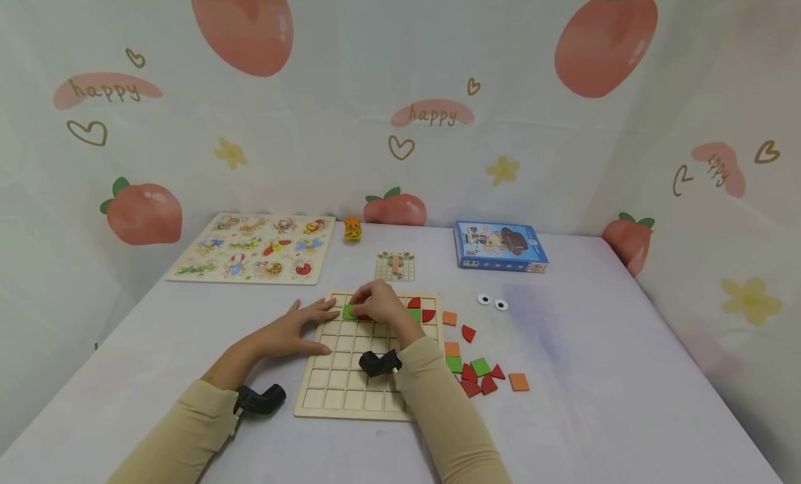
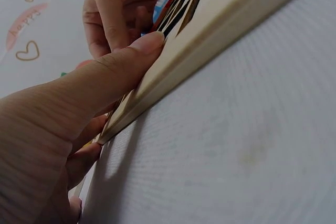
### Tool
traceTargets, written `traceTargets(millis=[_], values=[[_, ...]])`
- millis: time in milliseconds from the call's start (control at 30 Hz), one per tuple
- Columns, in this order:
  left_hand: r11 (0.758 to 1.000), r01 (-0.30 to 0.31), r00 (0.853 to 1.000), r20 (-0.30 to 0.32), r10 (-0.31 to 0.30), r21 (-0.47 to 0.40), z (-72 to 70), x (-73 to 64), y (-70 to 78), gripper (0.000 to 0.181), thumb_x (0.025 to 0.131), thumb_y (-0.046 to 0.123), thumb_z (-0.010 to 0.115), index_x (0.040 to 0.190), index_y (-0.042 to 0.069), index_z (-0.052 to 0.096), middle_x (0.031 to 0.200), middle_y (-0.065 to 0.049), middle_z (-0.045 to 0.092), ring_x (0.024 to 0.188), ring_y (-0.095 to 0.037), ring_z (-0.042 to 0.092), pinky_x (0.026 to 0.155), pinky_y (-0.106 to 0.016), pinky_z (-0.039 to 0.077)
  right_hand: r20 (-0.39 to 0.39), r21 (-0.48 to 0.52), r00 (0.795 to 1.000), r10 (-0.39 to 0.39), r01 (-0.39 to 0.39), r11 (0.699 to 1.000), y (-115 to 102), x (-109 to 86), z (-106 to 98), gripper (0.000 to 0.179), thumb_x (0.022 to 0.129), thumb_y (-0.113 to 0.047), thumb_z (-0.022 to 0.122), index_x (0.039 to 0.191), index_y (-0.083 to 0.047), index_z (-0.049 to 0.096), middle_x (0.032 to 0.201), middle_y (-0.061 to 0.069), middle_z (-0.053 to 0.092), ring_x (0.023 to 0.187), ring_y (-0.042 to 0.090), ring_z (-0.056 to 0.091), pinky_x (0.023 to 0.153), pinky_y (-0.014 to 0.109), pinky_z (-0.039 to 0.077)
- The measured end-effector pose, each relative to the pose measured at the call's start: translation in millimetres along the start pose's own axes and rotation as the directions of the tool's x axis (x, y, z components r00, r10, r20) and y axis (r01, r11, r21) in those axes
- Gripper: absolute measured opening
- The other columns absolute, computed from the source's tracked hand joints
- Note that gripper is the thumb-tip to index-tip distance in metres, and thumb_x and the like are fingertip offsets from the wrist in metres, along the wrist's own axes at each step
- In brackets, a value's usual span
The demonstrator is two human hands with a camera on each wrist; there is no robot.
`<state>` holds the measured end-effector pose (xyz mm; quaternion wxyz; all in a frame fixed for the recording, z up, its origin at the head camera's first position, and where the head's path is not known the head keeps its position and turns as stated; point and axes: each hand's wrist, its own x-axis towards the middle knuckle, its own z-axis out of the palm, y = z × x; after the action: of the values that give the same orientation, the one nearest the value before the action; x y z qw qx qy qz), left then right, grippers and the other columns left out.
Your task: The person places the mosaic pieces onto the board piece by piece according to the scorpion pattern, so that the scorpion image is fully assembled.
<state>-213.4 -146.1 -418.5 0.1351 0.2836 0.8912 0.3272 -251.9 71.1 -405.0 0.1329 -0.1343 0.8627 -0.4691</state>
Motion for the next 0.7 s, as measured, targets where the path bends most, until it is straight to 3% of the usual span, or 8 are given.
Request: traceTargets(millis=[700], values=[[1.000,0.007,1.000,-0.001,-0.007,-0.006,0.6,-1.5,1.6,0.073,0.077,0.043,0.072,0.139,0.014,0.046,0.155,-0.005,0.025,0.145,-0.029,0.011,0.114,-0.056,-0.010,0.023,-0.063,0.999,-0.035,0.036,0.997,1.9,-0.4,0.0,0.015,0.079,-0.012,0.074,0.093,-0.006,0.074,0.099,0.007,0.068,0.073,0.011,0.056,0.061,0.019,0.046]])
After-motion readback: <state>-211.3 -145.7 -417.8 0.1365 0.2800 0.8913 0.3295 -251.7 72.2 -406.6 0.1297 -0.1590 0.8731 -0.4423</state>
